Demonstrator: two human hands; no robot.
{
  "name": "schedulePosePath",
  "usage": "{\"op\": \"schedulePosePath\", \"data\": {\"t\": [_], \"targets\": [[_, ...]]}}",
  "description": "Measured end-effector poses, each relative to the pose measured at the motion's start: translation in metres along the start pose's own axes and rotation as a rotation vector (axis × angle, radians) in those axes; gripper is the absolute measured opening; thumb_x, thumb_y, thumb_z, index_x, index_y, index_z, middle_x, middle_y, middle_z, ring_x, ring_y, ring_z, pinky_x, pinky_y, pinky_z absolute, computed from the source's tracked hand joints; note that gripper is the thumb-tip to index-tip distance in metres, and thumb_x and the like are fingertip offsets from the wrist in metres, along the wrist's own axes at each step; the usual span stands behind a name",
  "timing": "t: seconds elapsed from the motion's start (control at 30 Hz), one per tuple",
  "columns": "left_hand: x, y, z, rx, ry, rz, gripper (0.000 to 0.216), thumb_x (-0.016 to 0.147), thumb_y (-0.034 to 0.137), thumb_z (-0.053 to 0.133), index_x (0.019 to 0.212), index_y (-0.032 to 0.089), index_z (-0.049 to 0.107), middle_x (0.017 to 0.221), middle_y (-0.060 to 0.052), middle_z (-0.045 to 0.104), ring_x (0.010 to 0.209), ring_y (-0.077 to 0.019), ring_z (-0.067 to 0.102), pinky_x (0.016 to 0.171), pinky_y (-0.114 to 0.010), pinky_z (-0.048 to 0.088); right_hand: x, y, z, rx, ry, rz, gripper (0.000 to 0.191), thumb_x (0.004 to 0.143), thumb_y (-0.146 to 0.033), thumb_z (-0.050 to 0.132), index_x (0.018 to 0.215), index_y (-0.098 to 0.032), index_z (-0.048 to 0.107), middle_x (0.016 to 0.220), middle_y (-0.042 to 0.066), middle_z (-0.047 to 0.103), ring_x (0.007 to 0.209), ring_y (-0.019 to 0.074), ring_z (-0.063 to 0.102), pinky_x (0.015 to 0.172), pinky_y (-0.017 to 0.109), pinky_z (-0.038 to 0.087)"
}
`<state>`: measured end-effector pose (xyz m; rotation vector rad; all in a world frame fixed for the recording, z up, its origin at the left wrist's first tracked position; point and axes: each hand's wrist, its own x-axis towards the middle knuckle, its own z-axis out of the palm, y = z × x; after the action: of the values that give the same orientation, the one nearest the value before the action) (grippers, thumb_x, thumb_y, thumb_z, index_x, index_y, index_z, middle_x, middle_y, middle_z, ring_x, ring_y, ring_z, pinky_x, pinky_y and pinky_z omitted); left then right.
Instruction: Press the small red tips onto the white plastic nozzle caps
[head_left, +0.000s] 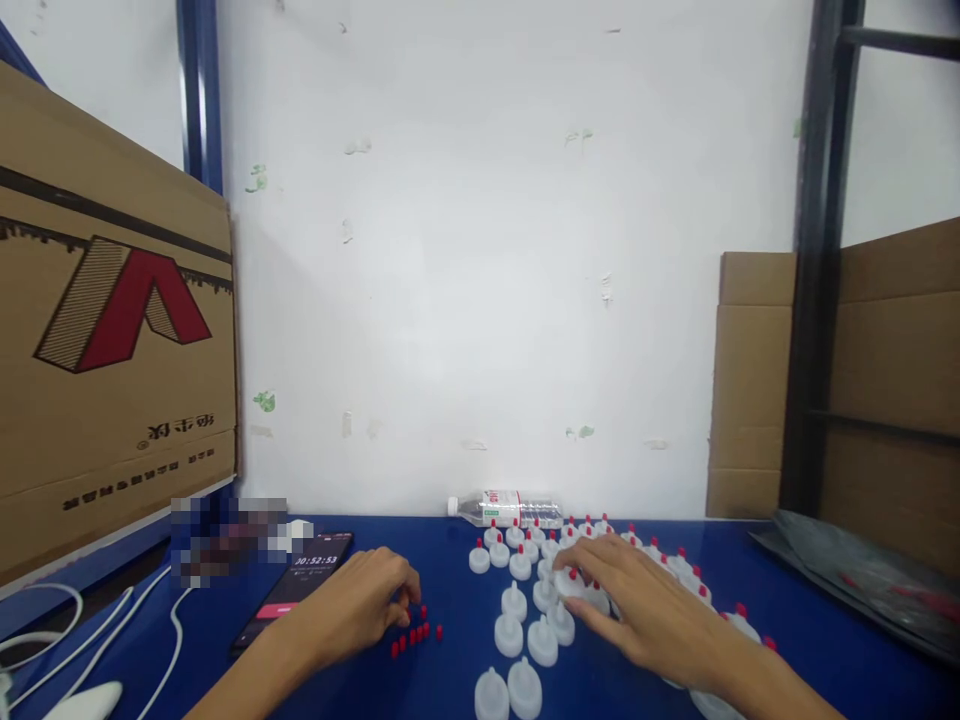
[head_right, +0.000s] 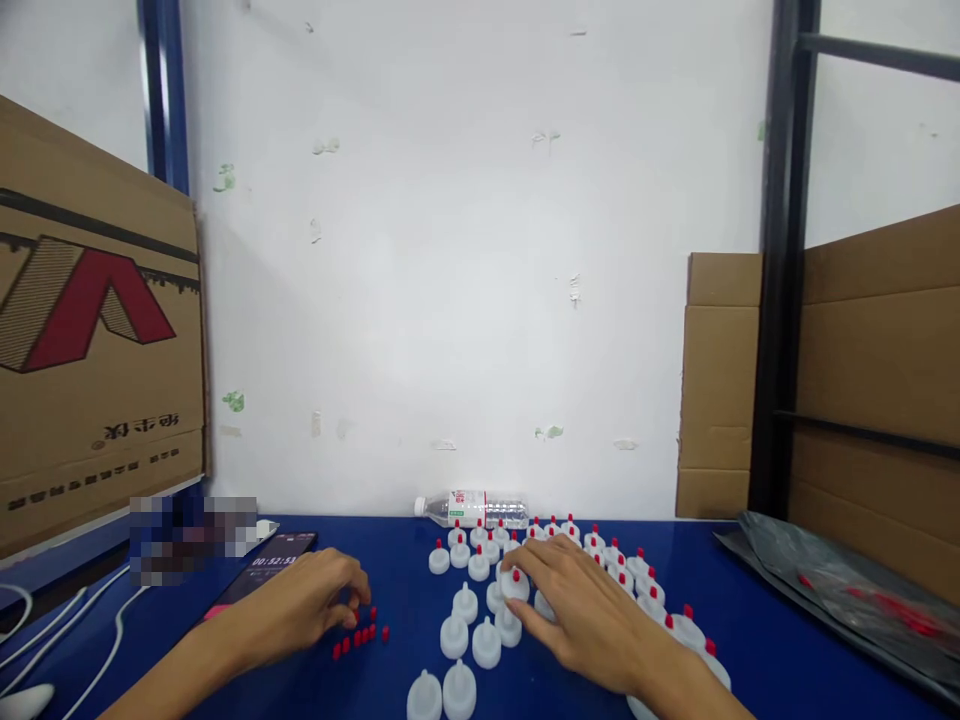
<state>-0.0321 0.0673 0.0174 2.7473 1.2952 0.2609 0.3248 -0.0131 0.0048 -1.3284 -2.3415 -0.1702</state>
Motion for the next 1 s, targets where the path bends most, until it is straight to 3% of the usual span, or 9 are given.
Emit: {"op": "schedulePosePath", "data": {"t": [0.1,0.23,0.4,0.53,0.7,0.87,1.0], "targets": [[-0.001,0.004,-0.004,0.028,0.065,0.022,0.024,0.093,0.018,0.055,0.099,0.024,0.077,0.101,-0.006,0.078,0.098,-0.0279,0.071,0.08,-0.032,0.045,0.0,-0.008,0.0,-0.036,0.086,-0.042,0.028,0.102,-0.035,0.053,0.128,-0.027,0.059,0.124,0.009,0.066,0.115,0.0278,0.062,0.102,0.046,0.047],[-0.002,0.023,-0.001,0.045,0.167,0.092,0.033,0.107,0.028,0.039,0.112,0.026,0.071,0.109,-0.007,0.073,0.097,-0.0256,0.07,0.081,-0.033,0.043,0.002,-0.024,0.001,-0.035,0.13,-0.111,0.023,0.101,-0.032,0.055,0.123,-0.025,0.06,0.116,0.009,0.066,0.107,0.0262,0.063,0.094,0.043,0.05],[-0.009,0.062,0.024,0.063,0.233,0.267,0.025,0.109,0.038,0.039,0.122,0.029,0.058,0.105,-0.004,0.072,0.092,-0.0249,0.071,0.071,-0.033,0.042,0.003,-0.047,0.01,-0.057,0.174,-0.262,0.023,0.098,-0.037,0.063,0.117,-0.025,0.063,0.106,0.007,0.067,0.096,0.0239,0.064,0.084,0.037,0.052],[-0.007,0.075,0.051,0.163,0.211,0.354,0.028,0.108,0.05,0.04,0.105,0.027,0.056,0.098,-0.006,0.075,0.075,-0.0239,0.072,0.059,-0.034,0.038,0.005,-0.059,0.019,-0.11,0.32,-0.464,0.031,0.104,-0.048,0.052,0.113,-0.021,0.063,0.096,0.005,0.069,0.085,0.0201,0.065,0.077,0.033,0.051],[-0.004,0.07,0.066,0.166,0.213,0.361,0.034,0.109,0.044,0.027,0.09,0.027,0.049,0.082,-0.006,0.071,0.062,-0.0223,0.067,0.053,-0.035,0.037,0.009,-0.061,0.028,-0.008,0.415,-0.54,0.03,0.107,-0.044,0.047,0.112,-0.018,0.062,0.098,0.005,0.074,0.095,0.0185,0.067,0.094,0.034,0.05],[-0.006,0.075,0.057,0.15,0.214,0.32,0.029,0.107,0.043,0.028,0.097,0.028,0.051,0.091,-0.009,0.072,0.072,-0.0256,0.069,0.06,-0.036,0.044,0.007,-0.062,0.028,-0.009,0.409,-0.514,0.026,0.105,-0.041,0.053,0.114,-0.019,0.063,0.094,0.005,0.075,0.09,0.0183,0.069,0.101,0.039,0.047],[-0.004,0.079,0.05,0.133,0.175,0.342,0.036,0.107,0.041,0.025,0.085,0.027,0.05,0.08,-0.008,0.071,0.068,-0.0245,0.066,0.058,-0.037,0.04,0.008,-0.064,0.02,-0.027,0.371,-0.491,0.018,0.101,-0.034,0.06,0.114,-0.021,0.063,0.095,0.003,0.077,0.094,0.0182,0.07,0.108,0.042,0.042]]}}
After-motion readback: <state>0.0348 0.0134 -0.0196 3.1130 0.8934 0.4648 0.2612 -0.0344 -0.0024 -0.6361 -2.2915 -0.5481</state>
